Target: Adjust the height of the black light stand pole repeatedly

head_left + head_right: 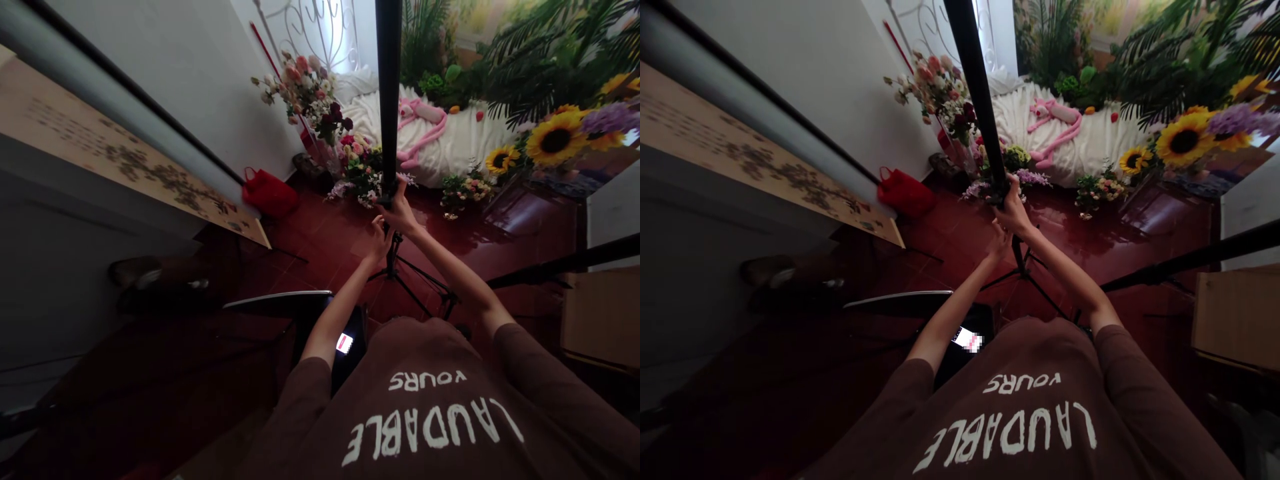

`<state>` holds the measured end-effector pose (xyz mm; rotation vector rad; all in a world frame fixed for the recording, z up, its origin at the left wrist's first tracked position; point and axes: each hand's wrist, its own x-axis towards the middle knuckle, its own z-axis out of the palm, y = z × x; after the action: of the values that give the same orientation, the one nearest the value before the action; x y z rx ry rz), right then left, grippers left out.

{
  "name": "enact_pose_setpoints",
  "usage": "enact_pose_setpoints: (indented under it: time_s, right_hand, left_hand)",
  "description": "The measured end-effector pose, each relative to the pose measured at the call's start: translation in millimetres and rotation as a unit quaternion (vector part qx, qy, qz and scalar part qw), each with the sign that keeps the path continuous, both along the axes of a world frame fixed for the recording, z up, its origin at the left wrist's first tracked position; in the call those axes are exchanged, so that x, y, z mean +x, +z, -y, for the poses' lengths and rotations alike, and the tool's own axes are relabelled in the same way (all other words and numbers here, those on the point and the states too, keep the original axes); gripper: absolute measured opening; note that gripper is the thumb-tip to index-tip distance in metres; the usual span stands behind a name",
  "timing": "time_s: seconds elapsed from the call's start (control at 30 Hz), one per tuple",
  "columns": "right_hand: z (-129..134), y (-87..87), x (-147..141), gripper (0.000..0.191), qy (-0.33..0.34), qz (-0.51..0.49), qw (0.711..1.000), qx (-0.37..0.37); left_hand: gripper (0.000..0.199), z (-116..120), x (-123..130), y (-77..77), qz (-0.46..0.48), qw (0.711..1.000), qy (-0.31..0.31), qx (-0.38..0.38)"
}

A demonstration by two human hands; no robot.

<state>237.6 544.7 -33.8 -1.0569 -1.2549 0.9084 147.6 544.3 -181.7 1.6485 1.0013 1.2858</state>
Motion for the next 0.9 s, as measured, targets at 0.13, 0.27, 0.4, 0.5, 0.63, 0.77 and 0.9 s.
enact_pose_setpoints:
  time_s: [0.13, 0.27, 0.4, 0.5, 0.63, 0.77, 0.9]
  right_hand:
    - [-31, 40.8, 16, 0.061, 0.022, 0.146, 0.982, 0.116]
    - [-50, 68.9, 24, 0.062, 0.015, 0.24, 0.951, 0.193]
    - [-41, 81.0, 22, 0.062, 0.014, 0.248, 0.948, 0.199]
    - [-23, 81.8, 27, 0.063, 0.048, 0.193, 0.964, 0.175]
    - [10, 48.2, 49, 0.058, 0.068, 0.039, 0.995, 0.056]
    - [54, -22.2, 60, 0.048, 0.045, -0.076, 0.98, -0.177]
    - [85, -70.1, 45, 0.065, 0.069, -0.136, 0.952, -0.265]
  left_hand:
    - [0.054, 0, 2, -3.4, 0.001, 1.0, 0.002, -0.012]
    - [0.052, -2, 6, -8.2, -0.001, 0.999, 0.031, -0.022]
    - [0.056, -3, 11, -9.9, 0.004, 0.998, 0.063, -0.009]
    - [0.058, -2, 12, -9.6, -0.006, 0.998, 0.061, -0.004]
    - [0.055, 0, 13, -8.0, -0.01, 0.998, 0.061, -0.006]
    - [0.053, 0, 12, -7.6, -0.01, 0.998, 0.057, -0.008]
    - [0.052, -2, 10, -8.1, -0.023, 0.998, 0.048, -0.012]
